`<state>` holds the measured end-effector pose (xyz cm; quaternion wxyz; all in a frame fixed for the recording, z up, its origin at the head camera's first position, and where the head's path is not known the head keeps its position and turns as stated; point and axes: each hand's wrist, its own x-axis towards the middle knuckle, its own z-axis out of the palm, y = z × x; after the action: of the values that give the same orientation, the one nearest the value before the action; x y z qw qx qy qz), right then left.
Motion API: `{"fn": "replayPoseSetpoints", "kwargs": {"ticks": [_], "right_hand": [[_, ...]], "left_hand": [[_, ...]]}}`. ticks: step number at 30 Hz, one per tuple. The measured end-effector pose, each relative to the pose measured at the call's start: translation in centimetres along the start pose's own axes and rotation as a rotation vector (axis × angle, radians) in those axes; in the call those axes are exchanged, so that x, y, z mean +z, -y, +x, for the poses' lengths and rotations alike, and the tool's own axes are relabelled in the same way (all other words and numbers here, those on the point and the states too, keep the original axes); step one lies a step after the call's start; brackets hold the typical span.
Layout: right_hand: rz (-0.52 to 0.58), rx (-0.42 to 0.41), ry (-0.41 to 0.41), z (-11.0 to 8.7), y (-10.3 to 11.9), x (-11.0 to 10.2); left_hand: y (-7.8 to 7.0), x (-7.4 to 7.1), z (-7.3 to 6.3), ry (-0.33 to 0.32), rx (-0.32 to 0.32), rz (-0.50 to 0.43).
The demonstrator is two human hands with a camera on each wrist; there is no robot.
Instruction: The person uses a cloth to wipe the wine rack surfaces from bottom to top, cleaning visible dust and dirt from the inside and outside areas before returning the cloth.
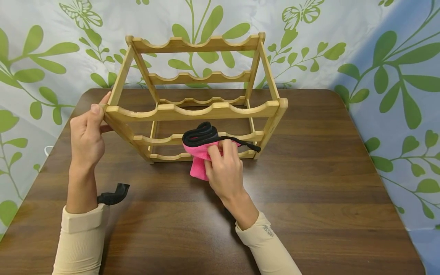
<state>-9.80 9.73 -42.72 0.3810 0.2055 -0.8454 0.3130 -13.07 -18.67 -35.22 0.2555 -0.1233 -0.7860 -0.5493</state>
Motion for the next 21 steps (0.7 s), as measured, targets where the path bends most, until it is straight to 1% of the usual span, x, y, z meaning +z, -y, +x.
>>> {"fn": "replayPoseSetpoints", "kwargs": {"ticks": [10,15,21], "right_hand": [[-0.013,0.004,-0.022,-0.3,-0.9,-0.7],[-0.034,0.005,-0.035,-0.6,-1.3,-0.9],[-0.050,0.048,-0.031,-0.8,-1.6,-1.6]], "left_hand": [[0.0,0.0,0.0,0.002,0.015,0.012],[0.0,0.0,0.0,0.000,0.011,-0.003],[0.0,0.0,-0.1,0.003,0.003,-0.018]]}}
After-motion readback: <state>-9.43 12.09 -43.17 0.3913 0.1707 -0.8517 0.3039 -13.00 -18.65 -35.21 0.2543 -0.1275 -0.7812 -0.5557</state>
